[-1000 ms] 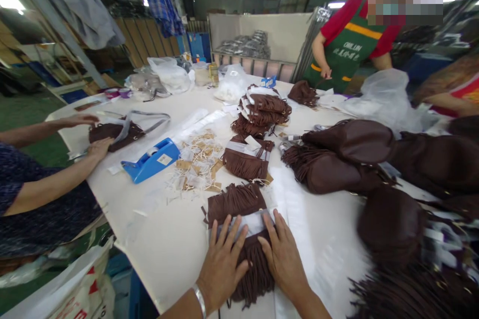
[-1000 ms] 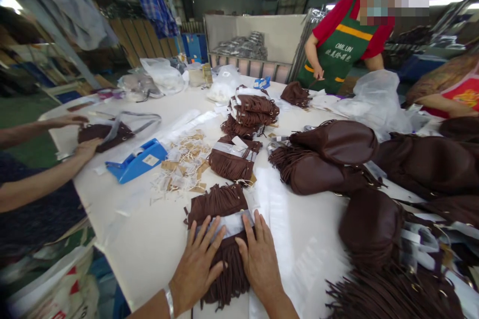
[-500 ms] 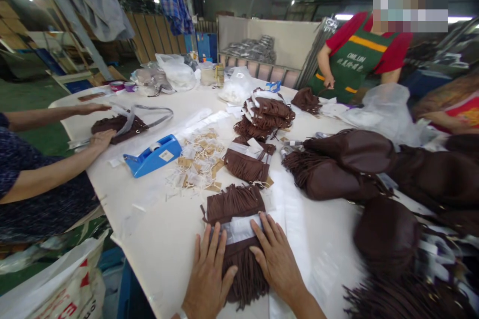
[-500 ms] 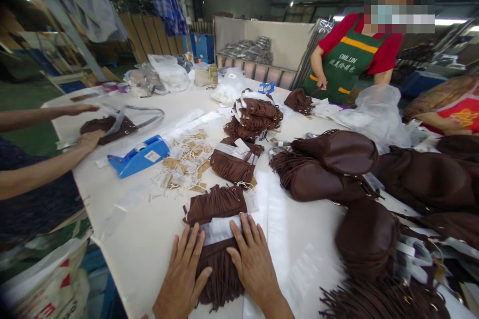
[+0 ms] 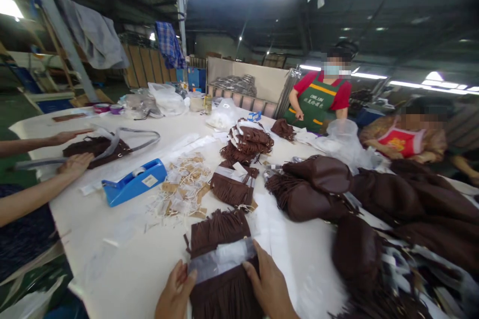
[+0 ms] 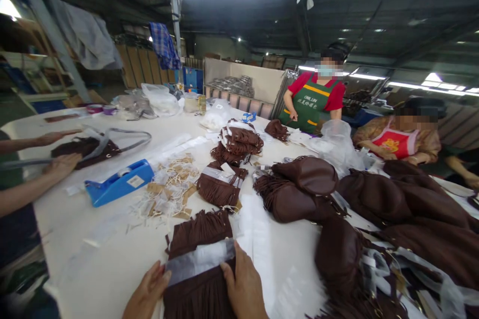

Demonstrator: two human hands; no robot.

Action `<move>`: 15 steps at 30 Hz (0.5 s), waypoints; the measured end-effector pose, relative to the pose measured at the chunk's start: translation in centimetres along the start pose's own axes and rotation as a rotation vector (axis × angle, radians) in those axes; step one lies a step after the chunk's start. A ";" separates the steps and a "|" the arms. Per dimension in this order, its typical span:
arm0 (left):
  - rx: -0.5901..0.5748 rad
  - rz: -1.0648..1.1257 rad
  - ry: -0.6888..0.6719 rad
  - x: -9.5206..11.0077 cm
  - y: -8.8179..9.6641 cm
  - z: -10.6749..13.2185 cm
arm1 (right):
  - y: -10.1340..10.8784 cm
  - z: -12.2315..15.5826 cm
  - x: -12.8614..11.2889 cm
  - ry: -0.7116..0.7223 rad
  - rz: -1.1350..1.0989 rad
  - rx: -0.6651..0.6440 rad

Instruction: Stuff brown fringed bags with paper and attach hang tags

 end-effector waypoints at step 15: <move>-0.312 0.558 0.255 5.1 -2.3 1.8 | 2.6 -3.3 -10.0 0.364 -0.087 -0.337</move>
Point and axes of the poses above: each hand's wrist, its own z-axis away from the middle knuckle, its own y-axis out of the back of the hand, x = y × z, the point moved 5 cm from there along -z, towards the middle knuckle, and after that the axes turned 6 degrees about -y, right-handed, at the moved point
